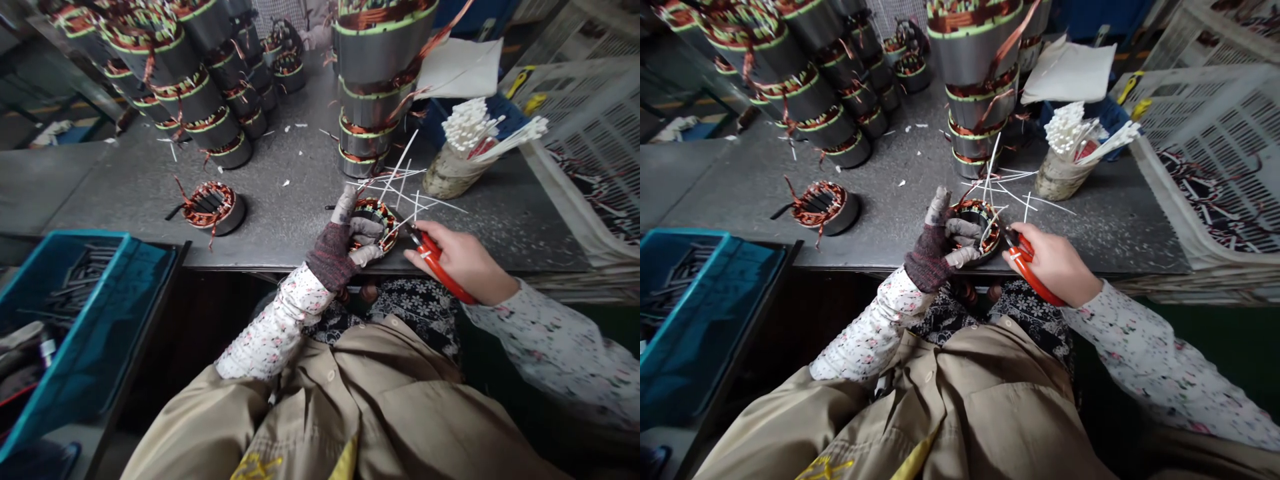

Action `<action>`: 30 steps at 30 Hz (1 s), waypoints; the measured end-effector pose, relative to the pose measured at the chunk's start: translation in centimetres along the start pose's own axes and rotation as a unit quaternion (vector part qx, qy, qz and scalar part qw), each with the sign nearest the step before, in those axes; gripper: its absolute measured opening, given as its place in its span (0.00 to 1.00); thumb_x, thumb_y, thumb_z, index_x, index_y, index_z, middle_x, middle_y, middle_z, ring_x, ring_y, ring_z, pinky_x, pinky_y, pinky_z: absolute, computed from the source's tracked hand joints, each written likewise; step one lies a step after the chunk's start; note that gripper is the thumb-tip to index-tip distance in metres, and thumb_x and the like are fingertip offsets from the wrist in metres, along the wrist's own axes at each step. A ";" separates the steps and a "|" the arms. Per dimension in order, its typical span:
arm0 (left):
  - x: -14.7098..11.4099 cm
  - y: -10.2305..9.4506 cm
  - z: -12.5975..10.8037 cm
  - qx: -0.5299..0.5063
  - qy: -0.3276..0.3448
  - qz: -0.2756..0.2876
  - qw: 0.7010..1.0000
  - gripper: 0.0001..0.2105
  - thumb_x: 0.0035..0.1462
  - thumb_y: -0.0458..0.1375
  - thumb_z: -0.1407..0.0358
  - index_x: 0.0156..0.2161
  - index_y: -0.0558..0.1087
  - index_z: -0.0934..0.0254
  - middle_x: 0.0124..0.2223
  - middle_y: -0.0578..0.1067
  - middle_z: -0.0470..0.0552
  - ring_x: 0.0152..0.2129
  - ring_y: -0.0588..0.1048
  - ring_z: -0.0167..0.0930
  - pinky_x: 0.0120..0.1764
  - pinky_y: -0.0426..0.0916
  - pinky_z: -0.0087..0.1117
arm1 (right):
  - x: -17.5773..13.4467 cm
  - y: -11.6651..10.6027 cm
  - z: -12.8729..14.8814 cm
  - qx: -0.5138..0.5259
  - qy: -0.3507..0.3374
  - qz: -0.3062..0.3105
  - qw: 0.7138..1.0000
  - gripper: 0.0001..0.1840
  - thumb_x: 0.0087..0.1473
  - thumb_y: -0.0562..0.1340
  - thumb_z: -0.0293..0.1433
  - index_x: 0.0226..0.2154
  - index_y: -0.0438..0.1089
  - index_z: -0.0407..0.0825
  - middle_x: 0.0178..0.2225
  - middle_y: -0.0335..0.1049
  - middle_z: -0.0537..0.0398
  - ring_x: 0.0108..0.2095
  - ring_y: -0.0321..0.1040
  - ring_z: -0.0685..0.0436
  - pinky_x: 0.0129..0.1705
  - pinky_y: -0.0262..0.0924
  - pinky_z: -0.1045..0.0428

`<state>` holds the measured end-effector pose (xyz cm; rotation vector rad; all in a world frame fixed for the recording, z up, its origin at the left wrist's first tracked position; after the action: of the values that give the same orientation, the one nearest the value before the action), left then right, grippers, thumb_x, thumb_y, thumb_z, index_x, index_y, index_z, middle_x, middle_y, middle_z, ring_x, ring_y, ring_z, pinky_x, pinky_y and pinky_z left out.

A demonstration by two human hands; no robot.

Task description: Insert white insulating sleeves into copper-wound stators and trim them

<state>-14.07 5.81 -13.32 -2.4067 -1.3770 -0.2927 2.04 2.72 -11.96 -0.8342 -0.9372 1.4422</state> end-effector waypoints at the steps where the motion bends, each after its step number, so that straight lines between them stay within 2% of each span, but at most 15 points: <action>1: 0.0 -0.1 -0.1 -0.002 0.008 -0.005 1.000 0.48 0.62 0.60 0.66 0.72 0.28 0.51 0.48 0.76 0.53 0.32 0.76 0.25 0.40 0.75 0.30 | -0.3 0.1 -0.2 0.019 -0.007 0.009 1.000 0.29 0.52 0.60 0.43 0.53 0.71 0.45 0.33 0.78 0.48 0.29 0.73 0.40 0.34 0.66 0.47; 7: -0.2 -0.3 0.2 -0.046 0.019 -0.014 0.999 0.47 0.61 0.62 0.60 0.72 0.32 0.49 0.46 0.76 0.50 0.32 0.75 0.25 0.39 0.75 0.30 | -1.1 0.6 -0.1 0.079 -0.022 0.051 0.995 0.29 0.53 0.59 0.44 0.53 0.69 0.45 0.37 0.77 0.46 0.35 0.74 0.40 0.38 0.67 0.47; 13: -0.1 -0.4 0.3 -0.056 0.017 -0.018 0.998 0.49 0.59 0.65 0.55 0.72 0.34 0.49 0.43 0.76 0.49 0.33 0.76 0.27 0.40 0.75 0.32 | -0.1 0.7 0.9 0.012 -0.037 0.071 0.997 0.30 0.54 0.59 0.43 0.55 0.70 0.46 0.41 0.75 0.45 0.37 0.73 0.39 0.40 0.65 0.45; 18: 0.0 -0.4 0.0 -0.090 0.030 -0.016 0.995 0.49 0.59 0.66 0.56 0.72 0.36 0.48 0.43 0.76 0.49 0.35 0.76 0.27 0.40 0.75 0.31 | -0.1 1.1 0.9 -0.048 -0.024 0.077 0.996 0.25 0.55 0.60 0.40 0.54 0.71 0.51 0.36 0.76 0.50 0.33 0.72 0.41 0.35 0.62 0.48; 21: 0.0 -0.3 0.0 -0.083 0.033 -0.015 0.996 0.48 0.59 0.65 0.58 0.72 0.36 0.47 0.42 0.75 0.47 0.33 0.75 0.25 0.40 0.74 0.30 | -0.1 1.4 1.1 -0.069 -0.013 0.066 0.995 0.23 0.56 0.59 0.38 0.53 0.72 0.52 0.34 0.78 0.52 0.32 0.74 0.40 0.33 0.61 0.49; 25: -0.1 -0.4 -0.3 -0.008 0.030 -0.014 0.999 0.46 0.63 0.61 0.59 0.72 0.31 0.51 0.44 0.75 0.49 0.32 0.75 0.25 0.40 0.75 0.30 | -0.4 1.1 1.3 -0.060 -0.030 0.022 0.998 0.22 0.56 0.59 0.39 0.52 0.73 0.50 0.33 0.80 0.51 0.31 0.75 0.40 0.33 0.63 0.49; 27: -0.1 -0.6 -0.8 0.055 0.034 -0.015 0.998 0.46 0.63 0.61 0.58 0.72 0.33 0.54 0.49 0.75 0.53 0.35 0.76 0.27 0.42 0.76 0.32 | -0.9 0.3 0.4 -0.035 -0.026 -0.023 0.999 0.24 0.56 0.58 0.41 0.52 0.73 0.49 0.32 0.79 0.50 0.31 0.75 0.39 0.34 0.65 0.47; 28: -0.1 -0.7 -1.2 0.098 0.042 -0.015 0.994 0.44 0.62 0.62 0.58 0.72 0.37 0.56 0.52 0.74 0.55 0.38 0.77 0.29 0.44 0.76 0.35 | -1.2 -0.3 -0.3 -0.022 -0.019 -0.050 0.998 0.24 0.56 0.58 0.42 0.52 0.72 0.49 0.32 0.79 0.50 0.32 0.76 0.39 0.35 0.66 0.47; 30: 0.0 -0.6 -2.4 0.213 0.079 -0.002 0.974 0.38 0.59 0.65 0.58 0.69 0.53 0.60 0.57 0.72 0.60 0.49 0.76 0.35 0.53 0.74 0.42 | -1.9 -1.3 -1.8 -0.014 -0.005 -0.086 0.996 0.25 0.56 0.57 0.43 0.52 0.71 0.50 0.34 0.79 0.49 0.33 0.75 0.38 0.37 0.68 0.45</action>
<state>-14.63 5.14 -11.04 -1.9846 -1.2289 -0.1639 4.32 0.98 -11.57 -0.7495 -1.0137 1.2879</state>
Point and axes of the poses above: each hand's wrist, its own x-axis towards the middle knuckle, its own y-axis out of the palm, z = x × y, the point moved 10 cm from there along x, towards the middle knuckle
